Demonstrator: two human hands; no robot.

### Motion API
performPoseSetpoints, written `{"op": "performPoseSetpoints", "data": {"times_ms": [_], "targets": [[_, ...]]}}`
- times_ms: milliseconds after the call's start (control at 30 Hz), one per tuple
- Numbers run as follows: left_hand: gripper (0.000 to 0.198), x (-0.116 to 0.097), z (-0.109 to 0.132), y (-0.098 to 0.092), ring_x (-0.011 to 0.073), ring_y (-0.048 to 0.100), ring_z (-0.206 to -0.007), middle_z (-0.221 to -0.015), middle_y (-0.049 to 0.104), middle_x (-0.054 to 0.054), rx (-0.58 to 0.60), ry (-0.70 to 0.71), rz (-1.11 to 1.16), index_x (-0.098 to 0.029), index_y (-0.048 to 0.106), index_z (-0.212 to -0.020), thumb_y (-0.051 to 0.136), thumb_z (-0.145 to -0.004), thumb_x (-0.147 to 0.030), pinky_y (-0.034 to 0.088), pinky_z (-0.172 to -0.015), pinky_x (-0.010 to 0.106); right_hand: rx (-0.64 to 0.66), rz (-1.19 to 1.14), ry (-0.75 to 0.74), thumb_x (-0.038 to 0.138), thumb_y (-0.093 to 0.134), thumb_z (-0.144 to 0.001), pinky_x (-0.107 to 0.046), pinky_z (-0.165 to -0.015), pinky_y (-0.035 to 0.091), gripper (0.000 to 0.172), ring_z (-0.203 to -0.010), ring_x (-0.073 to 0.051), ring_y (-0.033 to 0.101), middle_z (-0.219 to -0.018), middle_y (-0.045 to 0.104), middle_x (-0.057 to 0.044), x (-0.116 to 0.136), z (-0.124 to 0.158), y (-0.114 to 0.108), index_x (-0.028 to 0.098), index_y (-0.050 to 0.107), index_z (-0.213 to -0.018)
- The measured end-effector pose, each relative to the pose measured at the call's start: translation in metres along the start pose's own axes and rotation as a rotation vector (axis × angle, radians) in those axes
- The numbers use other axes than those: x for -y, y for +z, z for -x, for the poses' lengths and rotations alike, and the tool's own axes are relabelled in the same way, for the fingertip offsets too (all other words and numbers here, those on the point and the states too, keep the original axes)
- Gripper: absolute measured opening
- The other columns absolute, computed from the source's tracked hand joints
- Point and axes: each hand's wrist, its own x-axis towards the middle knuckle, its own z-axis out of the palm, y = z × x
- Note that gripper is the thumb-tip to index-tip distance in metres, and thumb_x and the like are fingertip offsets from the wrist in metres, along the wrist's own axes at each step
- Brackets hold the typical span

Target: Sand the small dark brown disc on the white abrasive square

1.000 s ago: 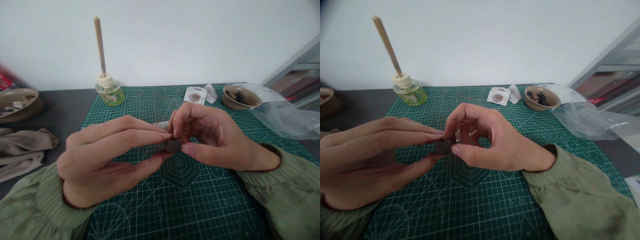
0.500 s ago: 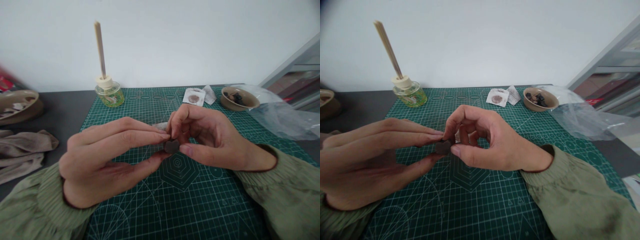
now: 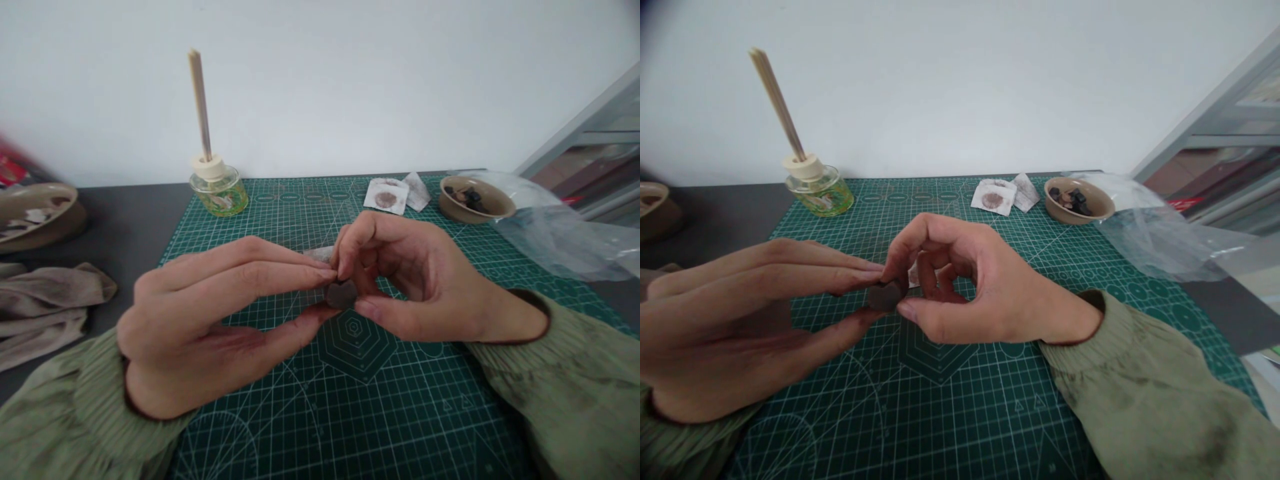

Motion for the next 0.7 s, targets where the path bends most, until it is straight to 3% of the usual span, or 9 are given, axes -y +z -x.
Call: {"op": "performPoseSetpoints", "data": {"times_ms": [133,333,500,700], "targets": [[0.010,-0.0001,0.0001,-0.0005,0.0217,0.093,-0.083,-0.117,0.099,0.001,0.008,-0.003,-0.008,-0.034,0.092,-0.130,0.086,-0.122,-0.031,0.087,-0.080,0.036,0.027,-0.056,-0.025,0.019,0.113,-0.091,-0.022,-0.064,0.059,0.046,-0.078,-0.013,0.068,-0.107,0.083,-0.002,-0.0040,0.0004,-0.0022,0.022,0.087,-0.129],[0.010,0.0023,0.0012,-0.0003,0.0221,0.092,-0.081,-0.117,0.099,0.001,0.004,0.000,-0.003,-0.034,0.092,-0.130,0.086,-0.122,-0.032,0.087,-0.081,0.037,0.006,-0.025,0.029,0.006,0.104,-0.093,-0.021,-0.063,0.056,0.039,-0.075,-0.012,0.066,-0.100,0.080,0.001,0.0013,-0.0008,0.0011,0.022,0.086,-0.124],[0.010,0.0021,0.0005,0.0019,0.0209,0.093,-0.084,-0.123,0.099,0.001,0.011,-0.008,0.029,-0.033,0.091,-0.130,0.088,-0.121,-0.031,0.087,-0.083,0.036,-0.008,-0.009,0.064,-0.003,0.109,-0.082,-0.022,-0.062,0.056,0.052,-0.072,-0.011,0.065,-0.096,0.079,0.003,0.0039,-0.0015,0.0008,0.024,0.087,-0.121],[0.009,0.0009,-0.0023,0.0049,0.0189,0.093,-0.088,-0.126,0.099,-0.002,0.010,-0.022,0.061,-0.032,0.088,-0.128,0.087,-0.122,-0.027,0.086,-0.086,0.035,-0.005,-0.020,0.059,-0.007,0.109,-0.082,-0.023,-0.063,0.056,0.057,-0.070,-0.011,0.065,-0.093,0.078,0.005,0.0021,-0.0018,-0.0001,0.026,0.088,-0.123]]}}
